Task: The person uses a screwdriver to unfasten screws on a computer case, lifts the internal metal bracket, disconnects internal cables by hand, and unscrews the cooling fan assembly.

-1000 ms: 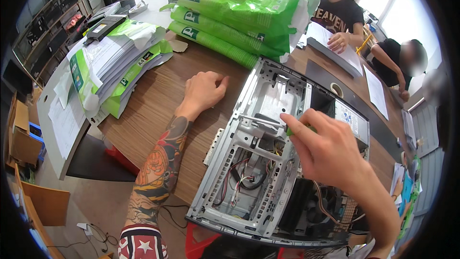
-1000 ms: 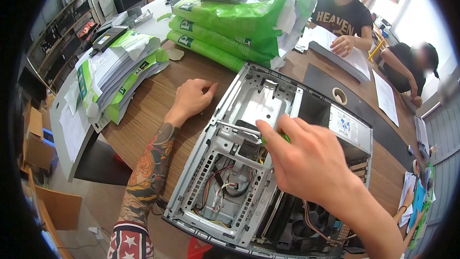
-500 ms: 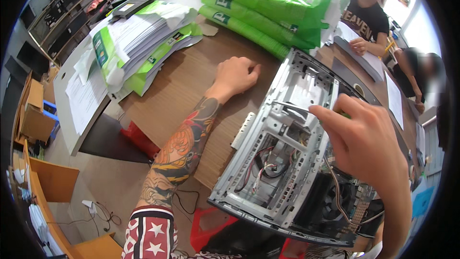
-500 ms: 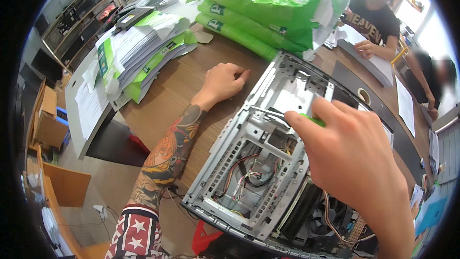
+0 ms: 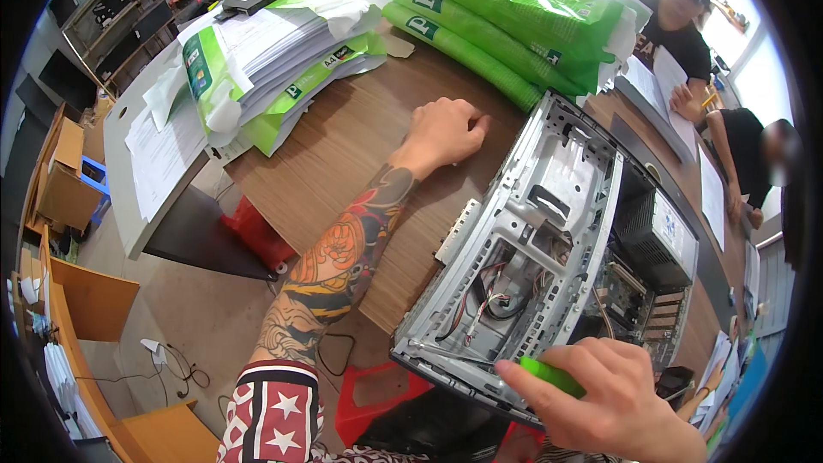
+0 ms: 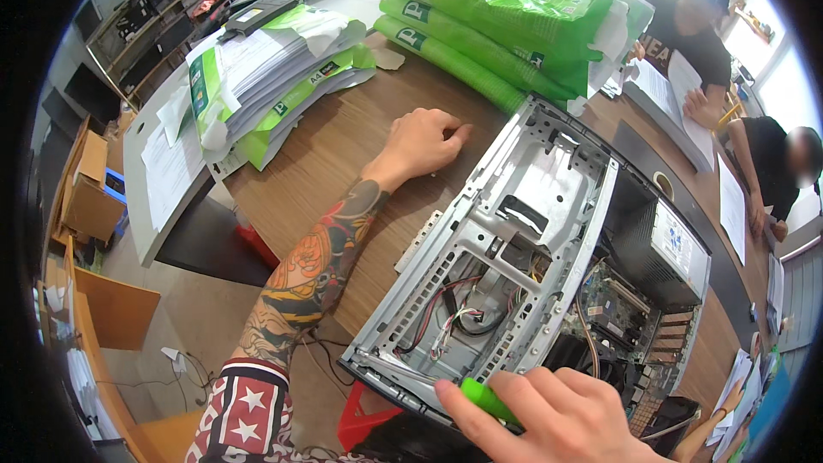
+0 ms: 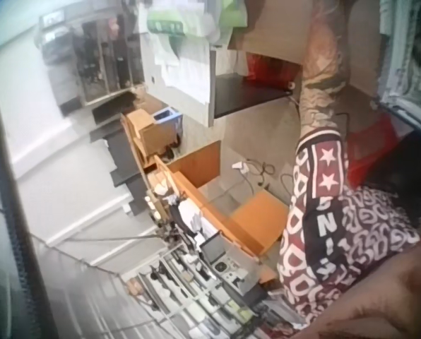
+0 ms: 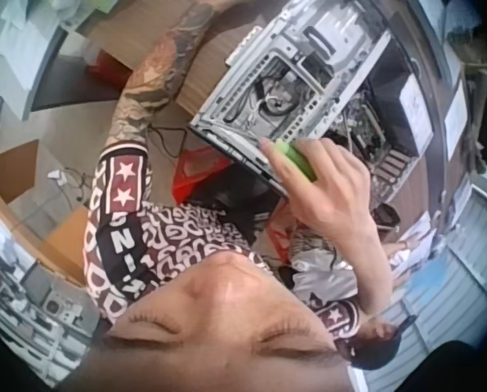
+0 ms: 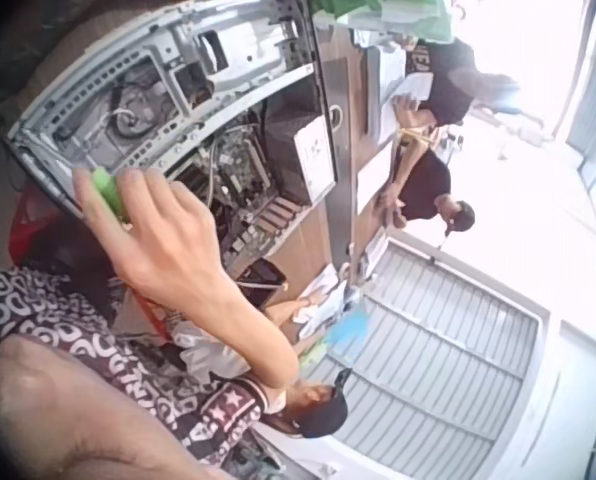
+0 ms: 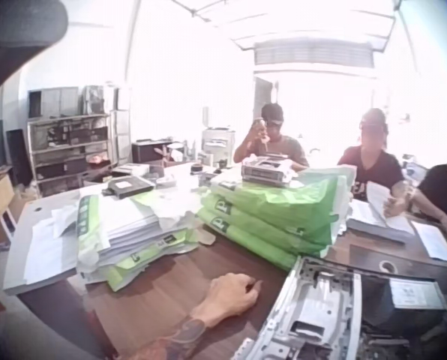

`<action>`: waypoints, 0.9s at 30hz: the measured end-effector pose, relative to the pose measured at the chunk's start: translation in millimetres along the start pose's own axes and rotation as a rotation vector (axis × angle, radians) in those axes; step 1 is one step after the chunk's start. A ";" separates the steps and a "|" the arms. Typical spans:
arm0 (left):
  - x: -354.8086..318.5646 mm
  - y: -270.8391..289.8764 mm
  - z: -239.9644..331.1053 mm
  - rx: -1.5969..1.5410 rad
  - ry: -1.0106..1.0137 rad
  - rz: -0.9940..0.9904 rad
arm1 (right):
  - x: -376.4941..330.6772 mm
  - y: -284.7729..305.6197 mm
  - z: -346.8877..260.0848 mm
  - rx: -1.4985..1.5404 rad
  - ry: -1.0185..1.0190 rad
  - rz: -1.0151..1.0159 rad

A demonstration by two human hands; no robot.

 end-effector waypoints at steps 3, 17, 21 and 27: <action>1.1 -3.2 0.9 -0.005 0.000 -0.004 | -1.8 -5.3 0.0 0.017 -0.009 -0.013; 2.7 -2.8 4.2 -0.009 0.014 -0.012 | 48.3 22.0 -16.8 -0.097 0.021 -0.217; 0.4 3.9 3.2 -0.021 0.015 -0.017 | 37.6 17.1 -9.4 -0.089 0.036 -0.176; 1.7 1.2 6.7 -0.031 0.022 -0.030 | 8.1 5.1 8.9 -0.112 0.002 -0.050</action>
Point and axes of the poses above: each hand's wrist, its own x-axis towards the middle knuckle, its own y-axis out of the back of the hand, z = x × y, the point moved 4 cm from there along x, towards the middle knuckle, and after that the axes turned 14 degrees about z, right-handed, at the moved point
